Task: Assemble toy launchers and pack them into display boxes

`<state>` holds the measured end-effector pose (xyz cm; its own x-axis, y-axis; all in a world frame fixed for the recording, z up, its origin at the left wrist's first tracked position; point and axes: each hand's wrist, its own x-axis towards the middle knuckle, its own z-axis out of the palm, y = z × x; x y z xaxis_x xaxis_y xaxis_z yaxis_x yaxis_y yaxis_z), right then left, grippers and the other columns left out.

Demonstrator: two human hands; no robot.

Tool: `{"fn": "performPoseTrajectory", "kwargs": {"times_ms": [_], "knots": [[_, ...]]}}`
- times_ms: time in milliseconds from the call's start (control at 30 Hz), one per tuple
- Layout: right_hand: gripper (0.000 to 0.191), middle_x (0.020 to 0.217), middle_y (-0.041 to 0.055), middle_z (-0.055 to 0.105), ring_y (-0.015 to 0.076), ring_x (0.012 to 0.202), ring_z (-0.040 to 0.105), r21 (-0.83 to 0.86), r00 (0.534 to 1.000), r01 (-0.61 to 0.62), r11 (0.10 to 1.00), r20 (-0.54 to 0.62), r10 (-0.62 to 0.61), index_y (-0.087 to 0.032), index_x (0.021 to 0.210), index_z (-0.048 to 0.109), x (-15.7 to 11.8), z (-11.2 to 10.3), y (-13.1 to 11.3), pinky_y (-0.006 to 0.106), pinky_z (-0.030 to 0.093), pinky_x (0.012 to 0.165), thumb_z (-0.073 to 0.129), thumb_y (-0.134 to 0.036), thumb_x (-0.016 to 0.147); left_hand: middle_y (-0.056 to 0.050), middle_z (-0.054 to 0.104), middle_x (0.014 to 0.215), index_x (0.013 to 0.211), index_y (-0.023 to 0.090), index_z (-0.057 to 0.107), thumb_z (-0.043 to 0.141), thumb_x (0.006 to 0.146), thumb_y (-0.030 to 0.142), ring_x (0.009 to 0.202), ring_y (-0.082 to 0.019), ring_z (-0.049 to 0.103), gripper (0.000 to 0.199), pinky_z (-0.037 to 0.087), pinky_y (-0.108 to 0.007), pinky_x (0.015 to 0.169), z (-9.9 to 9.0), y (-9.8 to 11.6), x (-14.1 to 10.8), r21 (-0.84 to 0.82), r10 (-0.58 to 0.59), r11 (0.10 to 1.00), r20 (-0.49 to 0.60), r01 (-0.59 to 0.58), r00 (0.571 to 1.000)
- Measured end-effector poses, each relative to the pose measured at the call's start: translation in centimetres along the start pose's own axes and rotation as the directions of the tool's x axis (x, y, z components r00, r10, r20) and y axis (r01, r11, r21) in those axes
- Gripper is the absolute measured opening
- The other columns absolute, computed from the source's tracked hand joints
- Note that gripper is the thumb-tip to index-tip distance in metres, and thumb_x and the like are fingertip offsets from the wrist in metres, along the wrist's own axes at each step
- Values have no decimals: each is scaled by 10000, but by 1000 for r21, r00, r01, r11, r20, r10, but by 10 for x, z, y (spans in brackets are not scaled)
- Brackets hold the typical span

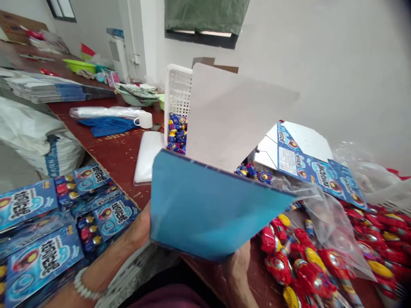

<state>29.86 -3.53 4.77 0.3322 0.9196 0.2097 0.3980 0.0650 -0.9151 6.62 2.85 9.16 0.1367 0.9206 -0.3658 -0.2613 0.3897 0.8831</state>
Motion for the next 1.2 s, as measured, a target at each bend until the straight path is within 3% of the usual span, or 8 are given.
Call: {"fn": "performPoseTrajectory", "kwargs": {"times_ms": [100,200,333,500,700,933,1067,1200], "knots": [[395,867,82,660,246,796,623,208,989,-88,974,-101,111,-238,1061,593,3,4,-6,414,510,783,337,-497,908,-70,721,1043,1056,178,676,539,772,579,1050,-296,620,510,469,-442,963,1,1,6,100,141,985,-28,-138,990],[281,845,19,622,185,720,581,392,946,-208,896,-154,287,-246,1034,537,2,12,-18,330,506,699,480,-464,867,-52,690,1123,1066,185,668,500,815,576,1107,-277,577,494,391,-409,1035,-1,1,6,340,398,882,-168,-326,902],[261,855,-8,587,143,706,543,420,923,-254,871,-164,348,-226,1015,525,1,13,-27,259,470,648,536,-429,852,-72,692,1109,1123,159,646,410,858,609,1135,-280,560,573,390,-398,1032,0,-3,1,353,383,884,-173,-306,907],[204,945,62,608,211,882,568,-39,963,72,997,-259,-79,-204,974,593,12,1,-15,358,470,799,468,-332,875,-118,597,1283,1400,144,404,427,863,590,1206,-295,525,698,422,-402,1017,5,-3,-7,190,317,928,49,-321,947],[360,1233,149,509,299,1112,503,-501,957,235,833,-33,-290,-217,1205,565,23,-14,6,480,476,860,470,-237,859,-51,471,1424,1474,260,252,533,833,540,1249,-281,492,753,350,-390,1073,9,7,-4,433,343,846,7,-312,939],[570,1418,177,361,327,1311,360,-542,755,462,702,-175,-632,-199,1444,294,77,-41,-56,553,343,1037,472,-247,904,-30,508,1393,1461,285,283,544,833,529,1221,-282,519,722,394,-398,1040,10,3,0,427,322,859,-20,-283,947],[650,1440,178,355,320,1324,348,-416,829,494,763,-39,-558,-172,1422,319,108,-26,-90,533,311,1068,556,-402,862,-40,508,1391,1462,279,272,591,832,460,1214,-280,528,729,450,-384,995,5,-1,-3,211,268,941,5,-263,963],[786,1310,168,495,298,1176,496,-99,933,318,943,-142,-330,-167,1358,367,121,-3,-90,479,418,973,691,-503,726,-65,520,1376,1443,227,330,547,856,455,1216,-294,523,666,482,-396,965,-1,-8,-2,-24,277,961,41,-276,960]]}}
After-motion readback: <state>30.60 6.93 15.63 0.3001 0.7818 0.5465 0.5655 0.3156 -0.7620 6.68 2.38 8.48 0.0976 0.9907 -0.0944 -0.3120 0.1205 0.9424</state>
